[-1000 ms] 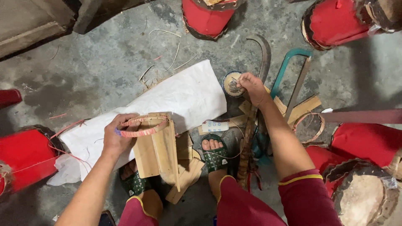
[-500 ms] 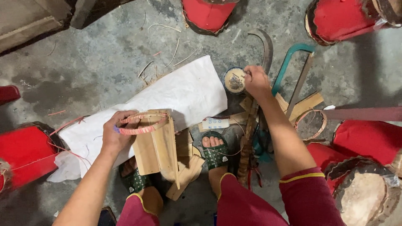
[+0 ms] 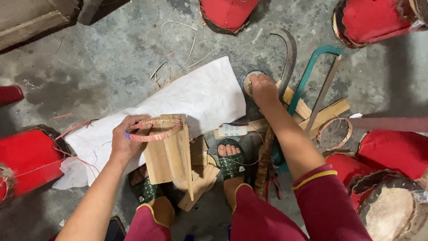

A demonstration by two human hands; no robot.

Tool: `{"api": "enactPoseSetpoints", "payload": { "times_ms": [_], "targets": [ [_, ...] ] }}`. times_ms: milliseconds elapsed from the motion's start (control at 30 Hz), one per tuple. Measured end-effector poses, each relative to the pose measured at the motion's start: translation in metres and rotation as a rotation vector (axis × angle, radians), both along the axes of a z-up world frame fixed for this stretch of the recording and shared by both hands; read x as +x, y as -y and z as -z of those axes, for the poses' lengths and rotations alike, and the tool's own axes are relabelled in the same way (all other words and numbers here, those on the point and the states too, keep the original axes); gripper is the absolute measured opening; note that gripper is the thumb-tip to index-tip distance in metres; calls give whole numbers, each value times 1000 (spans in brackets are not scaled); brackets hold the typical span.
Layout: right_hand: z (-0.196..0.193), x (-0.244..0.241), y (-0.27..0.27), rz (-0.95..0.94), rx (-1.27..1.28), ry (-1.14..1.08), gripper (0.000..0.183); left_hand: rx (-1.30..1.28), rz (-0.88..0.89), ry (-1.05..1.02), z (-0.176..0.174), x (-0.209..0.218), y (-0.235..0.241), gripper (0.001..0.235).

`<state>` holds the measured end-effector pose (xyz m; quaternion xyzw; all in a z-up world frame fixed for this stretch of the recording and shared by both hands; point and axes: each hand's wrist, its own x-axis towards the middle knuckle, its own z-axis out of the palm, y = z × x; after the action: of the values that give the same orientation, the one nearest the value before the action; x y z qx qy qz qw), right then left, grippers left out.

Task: The person assembles a wooden drum frame by aligning wooden slats and a colorful ring, then hammers nails into the ring to secure it. The person repeatedly adjusts the frame and uses a hammer to drive nails into the ring while seated on a low stool.

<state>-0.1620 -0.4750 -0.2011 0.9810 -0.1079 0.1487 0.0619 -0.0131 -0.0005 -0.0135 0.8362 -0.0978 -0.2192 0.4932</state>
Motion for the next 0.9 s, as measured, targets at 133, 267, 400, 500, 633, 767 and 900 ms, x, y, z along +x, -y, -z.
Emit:
{"api": "enactPoseSetpoints", "payload": {
  "times_ms": [133,267,400,500,633,767,900],
  "targets": [
    [-8,0,0,-54,28,-12,15,38,29,6,3,2,-3,25],
    [56,-45,30,2,-46,25,13,37,25,11,2,1,-2,26],
    [46,-43,49,199,193,-153,20,37,23,18,0,0,-3,24],
    [-72,-3,24,480,809,-464,15,31,35,24,-3,1,-1,24],
    [-103,3,16,437,988,-559,28,40,47,28,-3,3,-3,25],
    [-104,4,15,386,963,-592,30,38,31,25,-4,2,0,24],
    [-118,7,3,355,1044,-525,25,7,-1,-4,1,2,-1,23]
  ]
}}
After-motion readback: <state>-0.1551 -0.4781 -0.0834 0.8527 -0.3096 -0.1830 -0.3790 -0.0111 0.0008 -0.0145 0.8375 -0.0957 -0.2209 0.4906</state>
